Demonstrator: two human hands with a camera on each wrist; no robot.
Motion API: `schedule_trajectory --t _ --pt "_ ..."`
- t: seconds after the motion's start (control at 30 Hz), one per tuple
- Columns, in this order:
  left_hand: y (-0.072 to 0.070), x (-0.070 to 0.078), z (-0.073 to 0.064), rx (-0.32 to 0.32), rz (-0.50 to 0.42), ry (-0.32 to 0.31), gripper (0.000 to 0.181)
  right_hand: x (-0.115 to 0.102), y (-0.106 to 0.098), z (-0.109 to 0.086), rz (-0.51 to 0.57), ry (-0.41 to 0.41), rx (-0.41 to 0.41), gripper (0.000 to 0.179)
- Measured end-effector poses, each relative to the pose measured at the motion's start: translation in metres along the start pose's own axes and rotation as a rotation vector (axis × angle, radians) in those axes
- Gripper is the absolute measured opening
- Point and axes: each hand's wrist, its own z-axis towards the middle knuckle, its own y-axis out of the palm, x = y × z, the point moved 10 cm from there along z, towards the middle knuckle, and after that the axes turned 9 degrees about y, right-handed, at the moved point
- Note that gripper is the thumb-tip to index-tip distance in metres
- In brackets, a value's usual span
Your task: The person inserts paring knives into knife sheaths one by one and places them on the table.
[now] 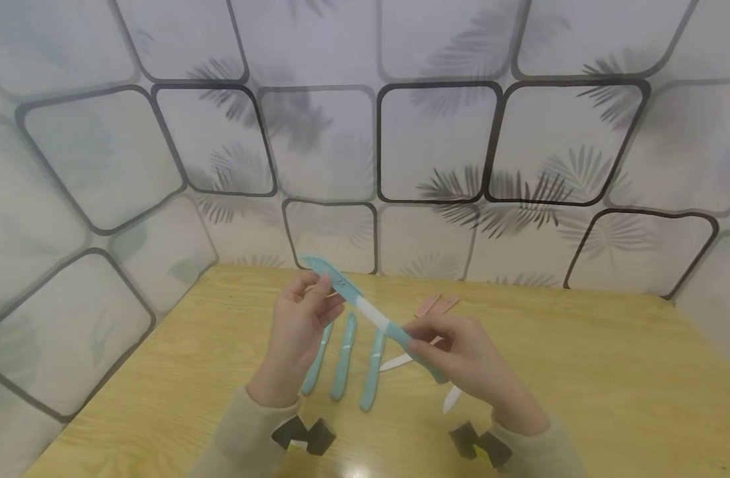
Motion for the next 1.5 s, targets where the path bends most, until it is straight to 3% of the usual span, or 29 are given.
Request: schedule_trajectory --t 0.73,1.5 --pt "0.013 -0.016 -0.005 -0.042 0.069 -0.068 0.017 -0.008 -0.006 0.004 0.013 -0.022 0.013 0.017" --pt "0.018 -0.026 -0.012 -0.078 0.088 -0.081 0.017 -0.006 -0.007 0.001 0.014 -0.009 0.037 0.018"
